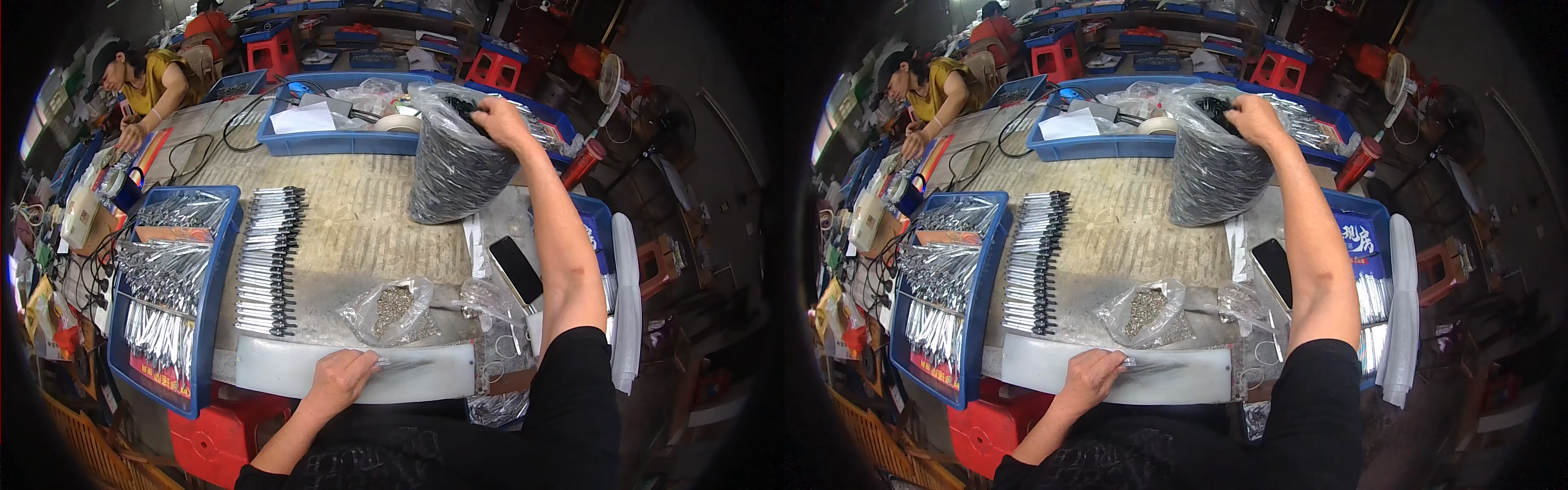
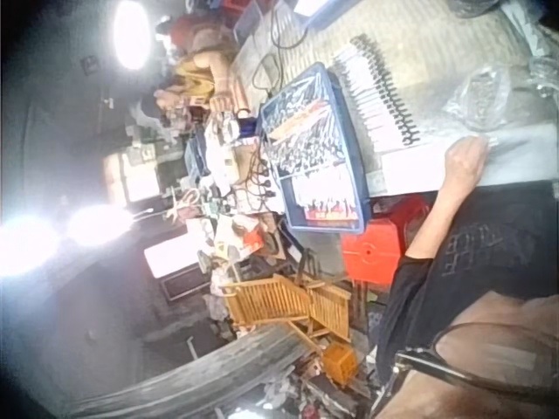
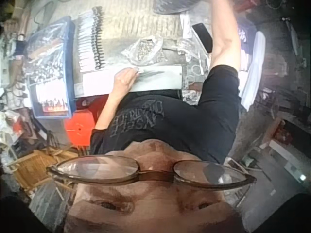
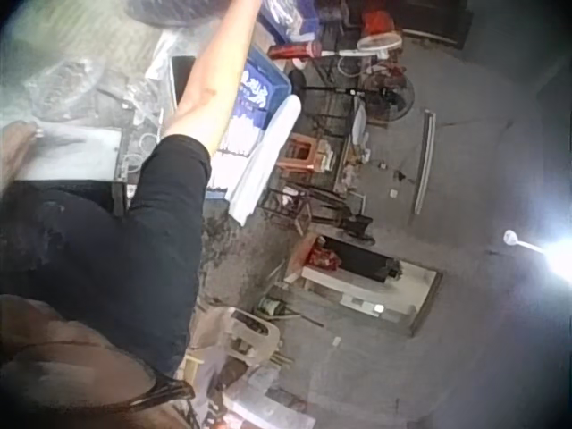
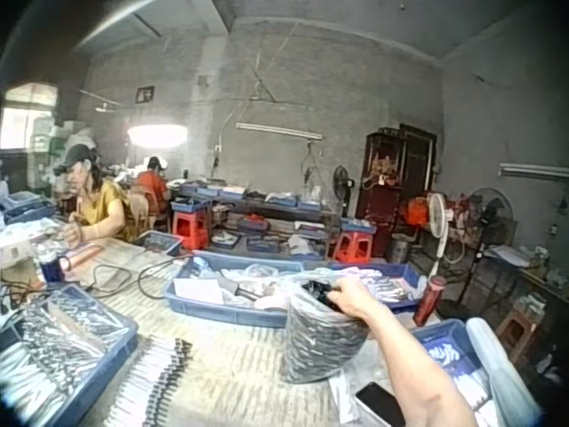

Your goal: The person assembles metal components by hand, taking pieces from trays and plastic bags and fitting small metal parts together.

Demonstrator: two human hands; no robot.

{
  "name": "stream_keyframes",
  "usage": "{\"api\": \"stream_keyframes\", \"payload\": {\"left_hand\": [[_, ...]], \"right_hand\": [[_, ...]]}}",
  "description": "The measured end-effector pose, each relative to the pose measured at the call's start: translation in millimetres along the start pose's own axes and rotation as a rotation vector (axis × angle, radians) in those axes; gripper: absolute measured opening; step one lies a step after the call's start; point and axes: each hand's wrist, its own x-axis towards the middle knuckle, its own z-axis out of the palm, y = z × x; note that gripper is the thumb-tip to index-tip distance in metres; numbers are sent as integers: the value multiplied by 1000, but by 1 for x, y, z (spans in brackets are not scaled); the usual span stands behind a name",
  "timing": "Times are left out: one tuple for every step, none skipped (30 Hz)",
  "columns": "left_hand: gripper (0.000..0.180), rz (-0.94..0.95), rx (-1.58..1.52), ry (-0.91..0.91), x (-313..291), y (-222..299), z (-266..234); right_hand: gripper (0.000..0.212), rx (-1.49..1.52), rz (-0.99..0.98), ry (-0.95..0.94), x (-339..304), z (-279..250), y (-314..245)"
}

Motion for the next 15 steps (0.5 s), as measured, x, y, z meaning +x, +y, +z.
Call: {"api": "stream_keyframes", "payload": {"left_hand": [[23, 0, 10, 2, 0, 0, -1], [23, -4, 10, 3, 0, 1, -1], [23, 14, 5, 24, 1, 1, -1], [23, 25, 4, 46, 2, 1, -1], [23, 20, 3, 45, 4, 1, 0], [22, 26, 11, 74, 3, 3, -2], [21, 44, 9, 98, 5, 3, -1], [21, 41, 5, 99, 5, 5, -1], [19, 19, 18, 96, 5, 8, -1], [17, 1, 28, 94, 6, 10, -1], [17, -4, 27, 94, 6, 11, -1], [16, 3, 37, 109, 6, 11, -1], [15, 8, 49, 124, 6, 12, -1], [15, -1, 48, 122, 5, 13, -1], [15, 12, 55, 137, 6, 15, -2]], "right_hand": [[28, 110, -2, 150, -6, -1, -2], [28, 221, -4, 300, -10, -3, -2], [31, 469, -4, 259, -11, -4, 8], [29, 626, -16, 313, -24, -8, -4], [27, 738, 5, 290, -39, -16, -16], [25, 856, 17, 257, -54, -20, -33], [25, 853, 18, 253, -68, -19, -41], [21, 958, 29, 243, -83, -18, -48], [17, 1067, 38, 229, -97, -14, -55], [16, 1143, 6, 232, -112, -7, -63], [15, 1170, 30, 212, -126, 2, -65], [15, 1194, 56, 192, -141, 10, -67], [14, 1288, 95, 166, -157, 16, -76], [14, 1382, 137, 139, -173, 21, -85], [12, 1441, 158, 103, -188, 26, -87]]}}
